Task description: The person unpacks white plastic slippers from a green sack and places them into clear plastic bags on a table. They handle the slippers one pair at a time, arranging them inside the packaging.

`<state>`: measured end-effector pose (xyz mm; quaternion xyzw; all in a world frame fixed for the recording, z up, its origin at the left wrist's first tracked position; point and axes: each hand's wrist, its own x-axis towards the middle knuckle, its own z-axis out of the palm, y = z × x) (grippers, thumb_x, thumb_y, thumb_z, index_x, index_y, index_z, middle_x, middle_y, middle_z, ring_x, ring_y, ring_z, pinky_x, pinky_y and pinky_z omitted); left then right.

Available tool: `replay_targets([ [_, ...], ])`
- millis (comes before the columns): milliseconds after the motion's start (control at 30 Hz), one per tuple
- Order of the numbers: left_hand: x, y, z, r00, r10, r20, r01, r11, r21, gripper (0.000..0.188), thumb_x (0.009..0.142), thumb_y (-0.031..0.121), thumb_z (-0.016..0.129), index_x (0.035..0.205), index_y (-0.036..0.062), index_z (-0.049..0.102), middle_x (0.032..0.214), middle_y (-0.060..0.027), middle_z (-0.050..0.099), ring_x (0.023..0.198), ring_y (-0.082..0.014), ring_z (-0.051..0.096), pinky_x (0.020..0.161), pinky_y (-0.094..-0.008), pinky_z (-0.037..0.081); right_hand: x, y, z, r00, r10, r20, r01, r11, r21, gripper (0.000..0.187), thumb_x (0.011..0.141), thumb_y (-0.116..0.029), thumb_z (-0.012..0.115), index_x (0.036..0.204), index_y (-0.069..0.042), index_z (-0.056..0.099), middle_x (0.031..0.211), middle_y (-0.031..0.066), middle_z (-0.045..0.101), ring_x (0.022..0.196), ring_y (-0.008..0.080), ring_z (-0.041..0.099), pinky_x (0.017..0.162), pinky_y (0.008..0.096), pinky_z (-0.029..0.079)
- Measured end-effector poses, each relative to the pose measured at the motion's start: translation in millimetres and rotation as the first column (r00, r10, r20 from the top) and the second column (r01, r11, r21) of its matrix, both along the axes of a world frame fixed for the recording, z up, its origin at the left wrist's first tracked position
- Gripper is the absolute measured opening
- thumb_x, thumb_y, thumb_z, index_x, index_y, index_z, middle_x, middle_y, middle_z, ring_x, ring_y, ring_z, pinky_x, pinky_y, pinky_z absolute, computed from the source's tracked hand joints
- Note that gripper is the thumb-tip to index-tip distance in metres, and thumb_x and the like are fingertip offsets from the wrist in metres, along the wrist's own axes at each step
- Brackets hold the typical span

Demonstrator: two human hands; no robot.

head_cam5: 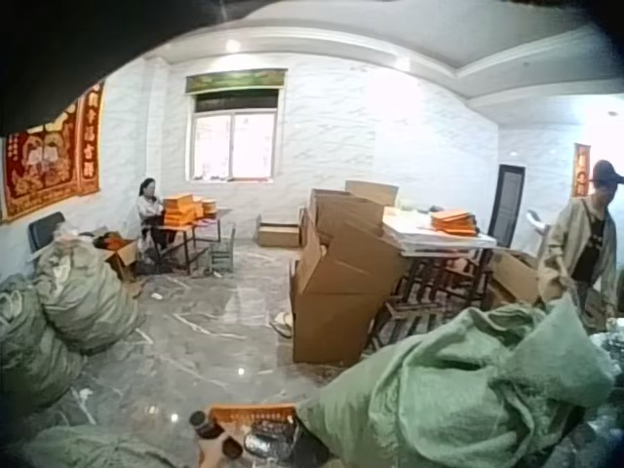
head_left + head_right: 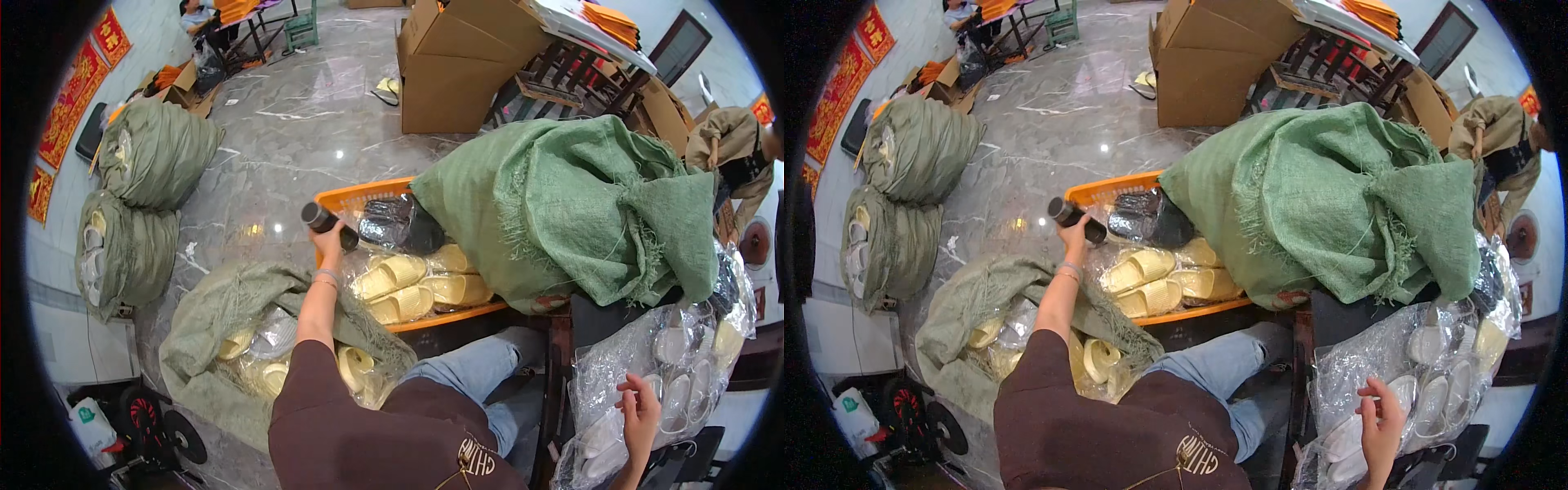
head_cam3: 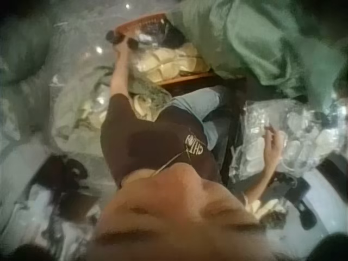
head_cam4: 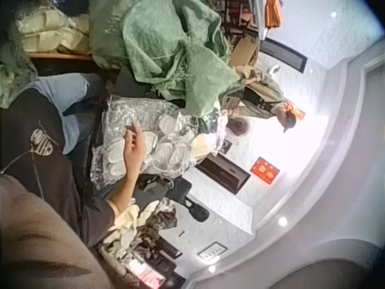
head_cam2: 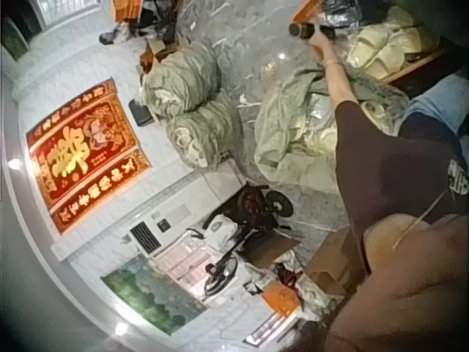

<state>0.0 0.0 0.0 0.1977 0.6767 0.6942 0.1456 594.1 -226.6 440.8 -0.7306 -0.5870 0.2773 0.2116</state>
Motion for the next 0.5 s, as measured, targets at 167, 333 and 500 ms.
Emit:
replay_targets([
  [167, -3.5, 15.4, -26.2, 0.875, 0.247, 0.416, -0.287, 0.957, 0.034, 0.063, 0.058, 0.004, 0.086, 0.112, -0.0012, 0.054, 0.106, -0.0109, 0.062, 0.093, -0.0242, 0.061, 0.082, -0.0352, 0.052, 4.5, -24.6, -37.2, 0.965, -0.210, -0.154, 0.203, 0.977, -0.063, 0.026, 0.092, -0.008, 0.054, 0.115, 0.003, 0.058, 0.089, 0.0104, 0.066, 0.067, 0.0116, 0.060, 0.061, 0.0252, 0.051],
  [333, -17.8, 16.6, -80.0, 0.904, 0.341, 0.257, -0.236, 0.901, -0.364, 0.076, 0.057, 0.021, 0.090, 0.118, -0.0038, 0.051, 0.113, -0.0188, 0.062, 0.099, -0.0340, 0.061, 0.087, -0.0432, 0.050, -3.2, -31.1, -45.7, 0.965, -0.215, -0.151, 0.209, 0.976, -0.054, 0.026, 0.093, -0.008, 0.052, 0.115, 0.004, 0.057, 0.092, 0.0122, 0.065, 0.072, 0.0134, 0.062, 0.063, 0.0251, 0.052],
  [500, -17.0, 42.4, -60.5, 0.949, 0.316, -0.002, -0.196, 0.583, -0.789, 0.082, 0.053, 0.031, 0.092, 0.114, -0.0086, 0.053, 0.110, -0.0241, 0.062, 0.099, -0.0363, 0.062, 0.089, -0.0425, 0.048, -12.1, -54.1, -45.8, 0.949, -0.300, -0.103, 0.297, 0.954, -0.042, 0.026, 0.096, -0.011, 0.050, 0.118, 0.000, 0.057, 0.090, 0.0082, 0.065, 0.067, 0.0081, 0.056, 0.061, 0.0212, 0.047],
])
